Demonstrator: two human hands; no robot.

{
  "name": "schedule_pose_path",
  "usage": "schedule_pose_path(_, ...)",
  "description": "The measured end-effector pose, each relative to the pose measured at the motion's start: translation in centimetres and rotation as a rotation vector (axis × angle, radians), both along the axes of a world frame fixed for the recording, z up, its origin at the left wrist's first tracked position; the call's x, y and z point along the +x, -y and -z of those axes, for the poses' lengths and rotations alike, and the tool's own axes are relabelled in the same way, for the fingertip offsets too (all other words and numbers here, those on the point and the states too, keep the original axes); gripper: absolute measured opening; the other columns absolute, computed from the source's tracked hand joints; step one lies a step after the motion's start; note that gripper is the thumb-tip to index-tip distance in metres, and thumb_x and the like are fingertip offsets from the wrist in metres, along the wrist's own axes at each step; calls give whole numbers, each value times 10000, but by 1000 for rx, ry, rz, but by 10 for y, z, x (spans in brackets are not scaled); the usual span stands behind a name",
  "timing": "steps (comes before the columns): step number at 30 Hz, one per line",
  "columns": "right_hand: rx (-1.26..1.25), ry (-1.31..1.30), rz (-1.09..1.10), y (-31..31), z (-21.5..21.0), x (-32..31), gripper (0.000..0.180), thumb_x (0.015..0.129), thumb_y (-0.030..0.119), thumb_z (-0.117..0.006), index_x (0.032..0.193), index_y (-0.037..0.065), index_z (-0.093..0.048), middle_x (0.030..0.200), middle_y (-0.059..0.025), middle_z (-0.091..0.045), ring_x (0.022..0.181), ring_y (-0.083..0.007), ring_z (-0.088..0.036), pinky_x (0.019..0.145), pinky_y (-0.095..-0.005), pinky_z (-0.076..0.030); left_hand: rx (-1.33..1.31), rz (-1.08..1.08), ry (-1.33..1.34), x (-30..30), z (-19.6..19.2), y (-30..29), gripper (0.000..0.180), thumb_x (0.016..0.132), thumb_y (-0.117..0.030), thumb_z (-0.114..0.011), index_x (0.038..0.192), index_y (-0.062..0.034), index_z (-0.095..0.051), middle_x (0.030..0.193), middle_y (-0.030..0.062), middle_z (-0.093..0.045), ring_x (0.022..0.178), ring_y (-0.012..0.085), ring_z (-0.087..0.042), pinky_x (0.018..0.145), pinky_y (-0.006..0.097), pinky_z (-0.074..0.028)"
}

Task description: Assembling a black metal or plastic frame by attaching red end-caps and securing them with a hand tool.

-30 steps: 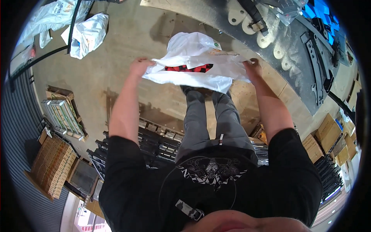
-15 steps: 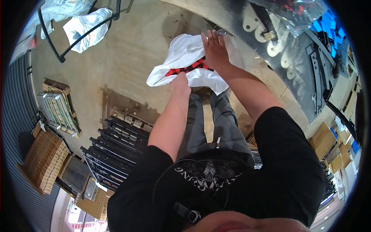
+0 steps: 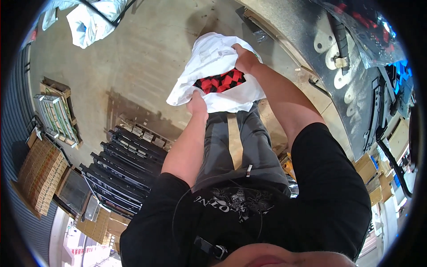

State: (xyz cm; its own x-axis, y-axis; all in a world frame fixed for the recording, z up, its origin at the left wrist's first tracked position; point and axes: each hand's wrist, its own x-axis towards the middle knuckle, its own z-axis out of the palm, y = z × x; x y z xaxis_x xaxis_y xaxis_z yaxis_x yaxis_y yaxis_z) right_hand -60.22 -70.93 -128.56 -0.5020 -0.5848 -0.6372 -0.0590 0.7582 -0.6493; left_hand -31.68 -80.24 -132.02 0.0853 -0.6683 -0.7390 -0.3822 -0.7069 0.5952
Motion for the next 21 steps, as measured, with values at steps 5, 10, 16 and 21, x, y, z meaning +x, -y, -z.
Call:
schedule_pose_path(5,91,-305,-500,3,-16,-3,615,796,343,-729,1341,126,-541,1155,-221,-676,1089,-390,-659,914,-447,-538,356,196,150,-12,2,-7,471,914,-79,-627,1331,83,-478,1169,206,-638,931,319,-695,752,458,-588)
schedule_pose_path(10,236,-500,-508,0,18,-9,480,803,329,-737,1206,80,-656,1173,-211,-677,1089,-376,-659,920,-437,-538,665,158,64,-13,13,-11,433,937,-33,-537,1354,47,-452,1170,239,-628,968,363,-703,751,539,-609)
schedule_pose_path(16,-188,-311,69,6,36,6,374,817,167,-707,1170,46,-670,1119,-229,-698,1066,-375,-675,917,-407,-541,524,-304,-36,10,27,-15,336,1015,-138,-515,1344,-76,-488,1231,185,-627,980,399,-699,802,609,-599)
schedule_pose_path(21,-75,-200,-143,-35,59,-9,486,802,117,-633,1278,47,-566,1104,-263,-677,1084,-410,-650,931,-429,-522,651,-202,-81,-30,24,-43,346,1005,-280,-597,1288,-91,-536,1187,155,-654,994,366,-697,820,585,-600)
